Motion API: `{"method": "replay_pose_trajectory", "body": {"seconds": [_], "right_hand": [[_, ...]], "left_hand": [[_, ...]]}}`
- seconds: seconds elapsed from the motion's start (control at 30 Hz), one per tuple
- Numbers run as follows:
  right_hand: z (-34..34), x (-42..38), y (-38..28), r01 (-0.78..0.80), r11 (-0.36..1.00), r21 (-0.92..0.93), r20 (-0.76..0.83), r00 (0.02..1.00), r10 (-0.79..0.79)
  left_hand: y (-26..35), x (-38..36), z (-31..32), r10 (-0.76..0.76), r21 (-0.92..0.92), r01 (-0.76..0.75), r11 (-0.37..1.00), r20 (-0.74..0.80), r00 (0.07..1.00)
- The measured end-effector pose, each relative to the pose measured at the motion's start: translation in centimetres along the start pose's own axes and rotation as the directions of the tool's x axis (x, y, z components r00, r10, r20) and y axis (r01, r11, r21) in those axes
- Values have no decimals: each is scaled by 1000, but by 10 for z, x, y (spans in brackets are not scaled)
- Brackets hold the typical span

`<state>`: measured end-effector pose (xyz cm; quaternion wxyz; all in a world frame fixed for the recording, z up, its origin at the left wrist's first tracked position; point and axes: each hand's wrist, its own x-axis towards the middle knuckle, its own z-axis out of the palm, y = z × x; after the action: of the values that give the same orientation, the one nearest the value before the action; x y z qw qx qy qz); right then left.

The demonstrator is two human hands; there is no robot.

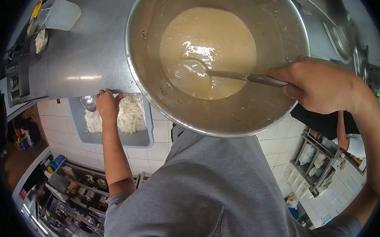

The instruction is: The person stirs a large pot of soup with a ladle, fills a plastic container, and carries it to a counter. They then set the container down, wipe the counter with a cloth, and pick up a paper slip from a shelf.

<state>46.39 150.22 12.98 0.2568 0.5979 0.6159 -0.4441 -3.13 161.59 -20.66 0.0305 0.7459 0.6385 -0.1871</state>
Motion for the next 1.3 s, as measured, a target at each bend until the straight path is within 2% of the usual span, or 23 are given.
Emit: {"method": "replay_pose_trajectory", "body": {"seconds": [0.1,0.23,0.3,0.4,0.53,0.6,0.73,0.83,0.93,1.0,1.1,1.3], "right_hand": [[-8,5,-17,-42,999,-12,14,999,42],[-2,6,-21,17,1000,-19,-63,998,-19],[-8,2,-28,-20,993,119,-17,1000,22],[-9,-9,-37,-24,979,202,-45,998,34],[-13,-22,-47,-54,971,231,-34,997,63],[-20,-28,-57,-146,963,229,28,989,143],[-27,-39,-70,-138,956,260,30,990,135],[-39,-46,-89,-200,929,311,71,980,187],[-37,-56,-96,-200,936,289,34,980,198],[-33,-65,-95,-101,957,271,-76,989,126],[-31,-72,-99,-35,975,219,-132,989,65],[-21,-86,-108,-24,988,152,-221,973,58]], "left_hand": [[-1,1,1,7,5,-7,1000,-5,1000],[-1,0,2,8,-1,-8,1000,-13,1000],[-1,0,2,20,5,-20,1000,-27,999],[0,0,-1,22,-2,-22,1000,-23,999],[-2,1,3,25,10,-25,1000,-20,999],[-4,2,3,32,19,-32,999,-26,999],[-4,2,3,43,19,-43,999,-33,999],[-4,1,2,49,11,-49,999,-43,998],[-6,1,4,58,12,-58,998,-51,997],[-8,2,7,70,22,-68,997,-64,996],[-9,3,9,68,13,-68,998,-48,997],[-6,0,1,50,-8,-51,999,-50,997]]}}
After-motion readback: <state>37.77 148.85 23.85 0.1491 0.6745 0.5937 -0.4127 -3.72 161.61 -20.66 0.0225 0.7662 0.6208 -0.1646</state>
